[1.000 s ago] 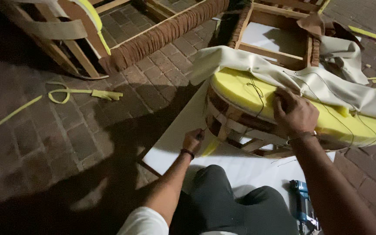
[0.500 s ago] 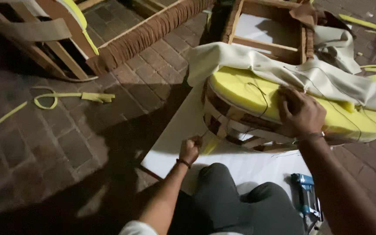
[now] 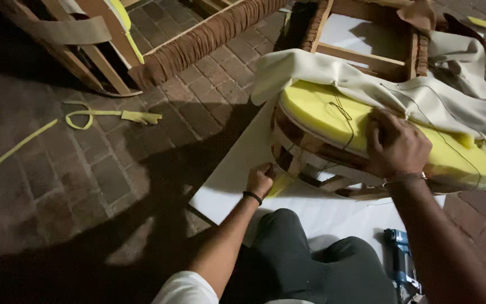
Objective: The person secures a brown fabric cover over a yellow foam cushion on a wooden chair seat. They use a staple gun to attach the fabric to the underside of the seat frame, repeatedly pulling and smoothing the material to create a tufted appearance.
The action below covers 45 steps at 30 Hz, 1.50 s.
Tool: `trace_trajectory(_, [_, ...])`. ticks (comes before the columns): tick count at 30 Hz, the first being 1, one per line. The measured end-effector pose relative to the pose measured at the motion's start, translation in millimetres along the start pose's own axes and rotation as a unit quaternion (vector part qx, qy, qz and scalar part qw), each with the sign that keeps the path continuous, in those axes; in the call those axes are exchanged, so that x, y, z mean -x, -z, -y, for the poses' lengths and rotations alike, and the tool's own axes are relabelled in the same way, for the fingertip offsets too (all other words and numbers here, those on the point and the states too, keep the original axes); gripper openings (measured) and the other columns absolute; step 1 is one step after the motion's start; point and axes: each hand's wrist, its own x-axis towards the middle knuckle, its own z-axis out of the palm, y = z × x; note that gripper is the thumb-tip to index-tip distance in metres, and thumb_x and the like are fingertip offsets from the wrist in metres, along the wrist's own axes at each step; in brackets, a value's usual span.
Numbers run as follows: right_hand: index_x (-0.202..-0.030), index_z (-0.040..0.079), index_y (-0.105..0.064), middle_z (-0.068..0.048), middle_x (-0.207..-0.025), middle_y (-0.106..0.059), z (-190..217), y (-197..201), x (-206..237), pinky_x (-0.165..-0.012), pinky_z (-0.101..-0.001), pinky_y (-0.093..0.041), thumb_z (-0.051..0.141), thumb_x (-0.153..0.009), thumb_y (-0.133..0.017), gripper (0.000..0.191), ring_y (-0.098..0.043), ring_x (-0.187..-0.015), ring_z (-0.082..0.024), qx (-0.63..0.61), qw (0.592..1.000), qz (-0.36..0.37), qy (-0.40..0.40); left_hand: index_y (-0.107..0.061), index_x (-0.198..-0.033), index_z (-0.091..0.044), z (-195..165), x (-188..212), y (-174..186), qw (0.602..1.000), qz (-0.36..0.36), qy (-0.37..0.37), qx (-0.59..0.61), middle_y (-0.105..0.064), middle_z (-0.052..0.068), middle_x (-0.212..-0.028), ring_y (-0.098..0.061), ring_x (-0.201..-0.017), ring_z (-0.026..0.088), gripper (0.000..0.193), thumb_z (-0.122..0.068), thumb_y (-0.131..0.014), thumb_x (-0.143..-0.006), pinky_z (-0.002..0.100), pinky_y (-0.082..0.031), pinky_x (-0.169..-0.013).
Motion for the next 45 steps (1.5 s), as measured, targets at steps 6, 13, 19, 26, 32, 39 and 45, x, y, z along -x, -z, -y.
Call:
trace_trajectory(6, [-0.123, 0.018, -0.075, -0.009, -0.116, -0.077, 26.8, 17.6, -2.4, -0.099, -0.0388, -0.056, 0.029, -0.108, -0.065, 0.021, -0.074, -0.108, -0.027, 0.0, 1.0, 0.022, -0.014, -0.071, -0.091, 0.002, -7.4, -19.7, -5.8, 1.0, 0.023, 0.006, -0.012, -0.072, 0.022, -0.086, -0.067, -0.077, 0.038, 0.02, -0.018, -0.065, -0.094, 0.046, -0.052, -0.068])
trace_trajectory(13, [-0.136, 0.02, -0.075, -0.013, -0.118, -0.075, 19.9, 29.5, -1.5, -0.087, -0.0426, -0.057, 0.035, -0.103, -0.066, 0.037, -0.072, -0.098, -0.032, 0.032, 0.993, 0.091, -0.061, -0.071, -0.102, 0.002, 54.5, 128.0, 102.7, 0.988, 0.108, 0.105, -0.032, -0.072, 0.019, -0.097, -0.068, -0.089, 0.034, 0.023, -0.017, -0.06, -0.093, 0.044, -0.052, -0.078])
trace_trajectory(19, [-0.13, 0.021, -0.077, -0.008, -0.119, -0.077, 16.6, 25.8, 8.4, -0.09, -0.0412, -0.056, 0.026, -0.104, -0.067, 0.028, -0.074, -0.106, -0.028, 0.056, 0.997, 0.042, -0.026, -0.07, -0.109, 0.0, 142.2, 261.5, 246.9, 0.969, -0.061, 0.236, 0.033, -0.071, 0.017, -0.108, -0.065, -0.101, 0.031, 0.026, -0.021, -0.059, -0.099, 0.043, -0.049, -0.09])
trace_trajectory(26, [-0.123, 0.017, -0.076, -0.007, -0.12, -0.076, 32.0, 21.2, 5.3, -0.099, -0.039, -0.056, 0.022, -0.099, -0.069, 0.025, -0.073, -0.11, -0.026, -0.013, 1.0, -0.011, 0.003, -0.068, -0.118, -0.001, 123.2, 179.8, 232.6, 0.952, -0.176, 0.011, 0.251, -0.068, 0.015, -0.12, -0.063, -0.114, 0.026, 0.029, -0.026, -0.058, -0.105, 0.042, -0.046, -0.104])
trace_trajectory(32, [-0.122, 0.016, -0.076, -0.007, -0.121, -0.076, 32.1, 14.7, 1.4, -0.099, -0.0387, -0.056, 0.019, -0.095, -0.068, 0.028, -0.073, -0.111, -0.026, -0.024, 0.999, -0.02, 0.014, -0.07, -0.116, -0.005, 73.5, 29.3, 122.4, 0.939, -0.202, 0.168, 0.22, -0.063, 0.007, -0.106, -0.056, -0.1, 0.022, 0.021, -0.022, -0.061, -0.106, 0.039, -0.044, -0.091])
trace_trajectory(39, [-0.12, 0.013, -0.076, -0.01, -0.119, -0.076, 37.7, 16.5, 6.3, -0.097, -0.0392, -0.058, 0.018, -0.097, -0.07, 0.025, -0.074, -0.109, -0.029, -0.044, 0.998, -0.032, 0.014, -0.055, -0.112, -0.009, 39.5, -13.2, 103.0, 0.94, -0.124, 0.129, 0.291, -0.07, 0.008, -0.1, -0.066, -0.093, 0.021, 0.021, -0.028, -0.057, -0.106, 0.037, -0.051, -0.084])
trace_trajectory(45, [-0.124, 0.014, -0.077, -0.011, -0.117, -0.077, 16.5, -13.5, 25.1, -0.097, -0.0409, -0.058, 0.019, -0.1, -0.07, 0.025, -0.074, -0.108, -0.028, -0.004, 0.999, -0.033, 0.012, -0.052, -0.118, -0.004, 55.8, -9.3, 117.6, 0.98, -0.075, -0.03, 0.182, -0.069, 0.011, -0.114, -0.066, -0.109, 0.021, 0.031, -0.03, -0.063, -0.104, 0.04, -0.052, -0.1])
